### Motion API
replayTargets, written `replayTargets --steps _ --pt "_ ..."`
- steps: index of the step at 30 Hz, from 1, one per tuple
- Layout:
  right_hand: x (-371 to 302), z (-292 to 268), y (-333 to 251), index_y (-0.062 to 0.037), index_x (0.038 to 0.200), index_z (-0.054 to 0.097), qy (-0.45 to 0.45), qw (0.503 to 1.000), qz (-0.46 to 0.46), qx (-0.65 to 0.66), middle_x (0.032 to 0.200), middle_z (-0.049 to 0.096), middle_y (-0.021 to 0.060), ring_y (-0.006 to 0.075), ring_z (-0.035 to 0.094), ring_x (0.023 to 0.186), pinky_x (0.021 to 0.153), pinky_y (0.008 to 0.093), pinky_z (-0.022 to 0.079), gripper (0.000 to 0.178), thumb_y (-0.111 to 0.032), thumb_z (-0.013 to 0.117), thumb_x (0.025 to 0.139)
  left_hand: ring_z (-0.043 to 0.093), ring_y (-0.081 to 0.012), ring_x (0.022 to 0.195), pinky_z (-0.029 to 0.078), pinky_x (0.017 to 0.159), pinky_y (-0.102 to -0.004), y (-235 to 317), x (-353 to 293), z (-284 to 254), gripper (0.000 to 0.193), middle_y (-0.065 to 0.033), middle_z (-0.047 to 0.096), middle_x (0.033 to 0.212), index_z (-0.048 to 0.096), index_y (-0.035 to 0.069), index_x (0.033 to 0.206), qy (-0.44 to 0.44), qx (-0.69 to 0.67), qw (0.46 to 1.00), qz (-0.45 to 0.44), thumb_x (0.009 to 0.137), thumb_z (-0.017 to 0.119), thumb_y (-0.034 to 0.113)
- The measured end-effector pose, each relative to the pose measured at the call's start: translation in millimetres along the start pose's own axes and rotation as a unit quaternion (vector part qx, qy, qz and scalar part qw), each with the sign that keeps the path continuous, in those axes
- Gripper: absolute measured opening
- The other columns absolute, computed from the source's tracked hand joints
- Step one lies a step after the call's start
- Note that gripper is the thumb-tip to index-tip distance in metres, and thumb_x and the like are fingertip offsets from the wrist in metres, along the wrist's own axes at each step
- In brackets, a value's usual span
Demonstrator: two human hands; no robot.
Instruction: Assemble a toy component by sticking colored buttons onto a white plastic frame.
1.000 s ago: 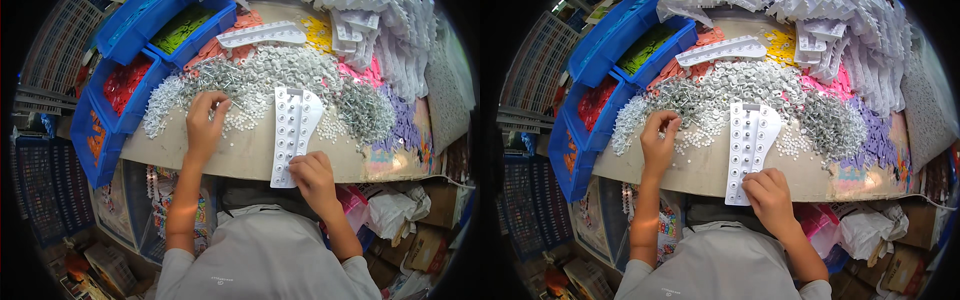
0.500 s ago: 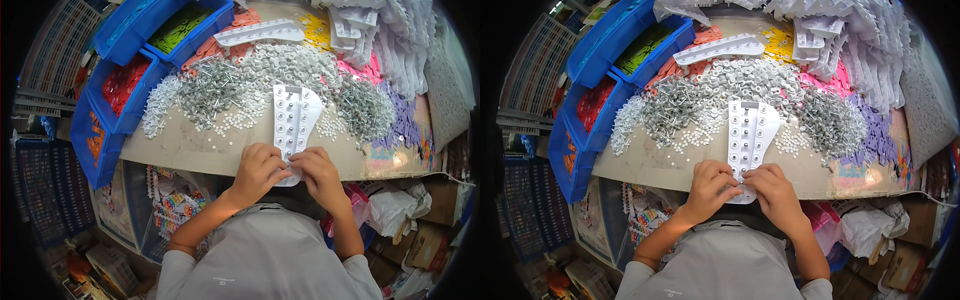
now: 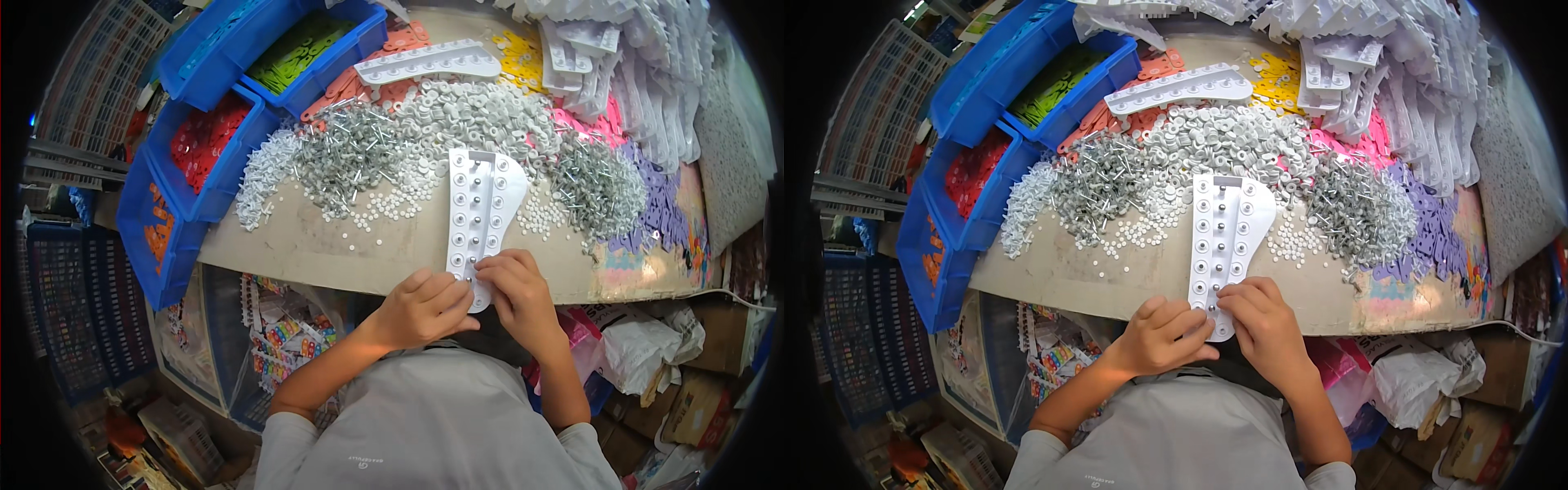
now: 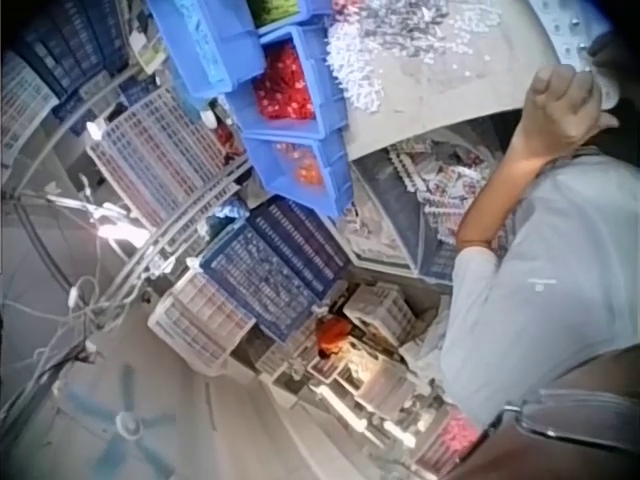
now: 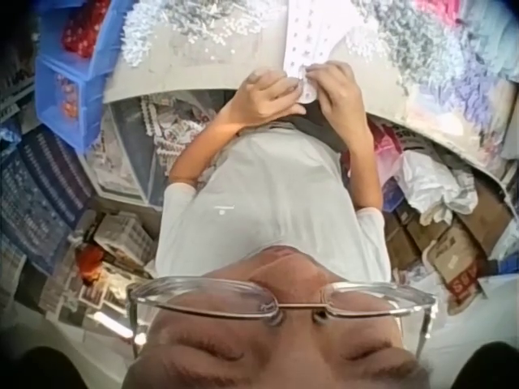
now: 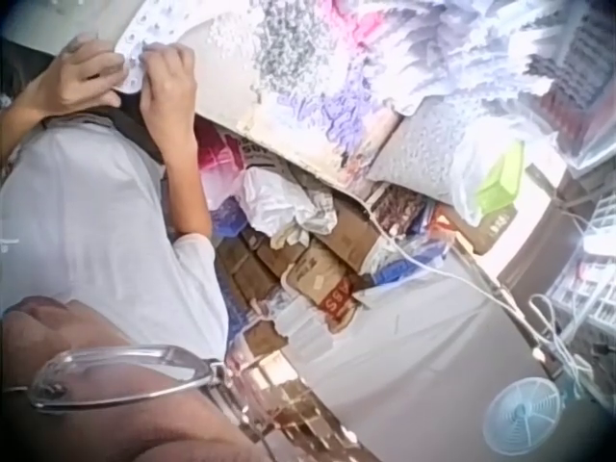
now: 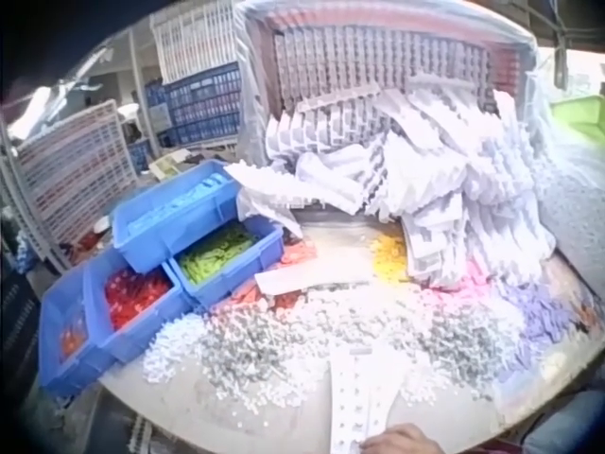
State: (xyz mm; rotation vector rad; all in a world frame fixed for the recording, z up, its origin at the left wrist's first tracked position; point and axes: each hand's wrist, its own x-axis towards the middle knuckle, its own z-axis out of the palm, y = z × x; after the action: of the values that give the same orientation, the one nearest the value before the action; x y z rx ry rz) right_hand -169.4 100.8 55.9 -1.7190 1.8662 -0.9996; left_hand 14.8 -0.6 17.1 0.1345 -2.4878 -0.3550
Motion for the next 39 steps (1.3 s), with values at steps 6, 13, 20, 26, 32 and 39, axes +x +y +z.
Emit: replayTargets --steps 6,13,20,26,32,39 --pt "1 0 3 -0.0001 0.097 0.066 0.007 1.000 -0.017 -0.009 0.102 0.069 0.0114 0.0330 0.061 0.100 0.084 0.0396 0.051 0.025 0.013 0.064 0.076 0.060 -0.0224 0.095 0.042 0.087 -0.0370 -11 7 -2 0.027 -0.0041 0.064 0.105 0.071 0.007 0.101 0.021 -0.076 0.996 -0.049 0.084 0.075 0.028" --pt "15 -7 27 0.0001 0.093 0.064 0.215 0.968 0.126 0.035 0.086 0.063 0.0122 0.0264 0.062 0.082 0.073 0.0366 0.049 0.006 -0.001 0.067 0.088 0.058 -0.0277 0.084 0.041 0.080 -0.0409 -110 64 5 0.010 -0.0056 0.064 0.087 0.069 0.008 0.092 0.045 0.052 0.981 -0.181 0.084 0.073 0.012" --pt "64 -31 80 -0.0040 0.090 0.067 0.227 0.942 0.065 -0.237 0.088 0.064 0.0081 0.0287 0.056 0.088 0.083 0.0397 0.041 0.007 -0.008 0.071 0.086 0.055 -0.0238 0.092 0.040 0.085 -0.0381 -129 75 25 0.012 -0.0036 0.060 0.089 0.067 0.009 0.089 -0.017 0.067 0.982 -0.174 0.082 0.075 0.015" --pt "84 -29 95 -0.0072 0.091 0.070 0.179 0.929 0.065 -0.319 0.089 0.064 0.0055 0.0274 0.056 0.090 0.085 0.0392 0.039 0.008 -0.009 0.072 0.084 0.054 -0.0243 0.095 0.041 0.086 -0.0387 -128 72 22 0.016 -0.0038 0.058 0.092 0.065 0.010 0.087 -0.030 0.032 0.981 -0.187 0.076 0.077 0.013" --pt "85 -25 91 -0.0088 0.095 0.072 0.165 0.928 0.071 -0.327 0.091 0.064 0.0060 0.0277 0.055 0.091 0.087 0.0395 0.038 0.011 -0.009 0.070 0.085 0.054 -0.0242 0.095 0.041 0.085 -0.0385 -127 69 25 0.013 -0.0040 0.058 0.089 0.065 0.010 0.088 -0.015 0.004 0.985 -0.170 0.078 0.074 0.009" --pt "86 -27 92 -0.0087 0.095 0.071 0.151 0.928 0.069 -0.334 0.091 0.062 0.0070 0.0282 0.055 0.093 0.087 0.0401 0.038 0.012 -0.009 0.071 0.084 0.055 -0.0240 0.094 0.040 0.085 -0.0378 -128 68 23 0.013 -0.0036 0.060 0.087 0.068 0.010 0.090 -0.017 -0.015 0.986 -0.167 0.079 0.072 0.009"
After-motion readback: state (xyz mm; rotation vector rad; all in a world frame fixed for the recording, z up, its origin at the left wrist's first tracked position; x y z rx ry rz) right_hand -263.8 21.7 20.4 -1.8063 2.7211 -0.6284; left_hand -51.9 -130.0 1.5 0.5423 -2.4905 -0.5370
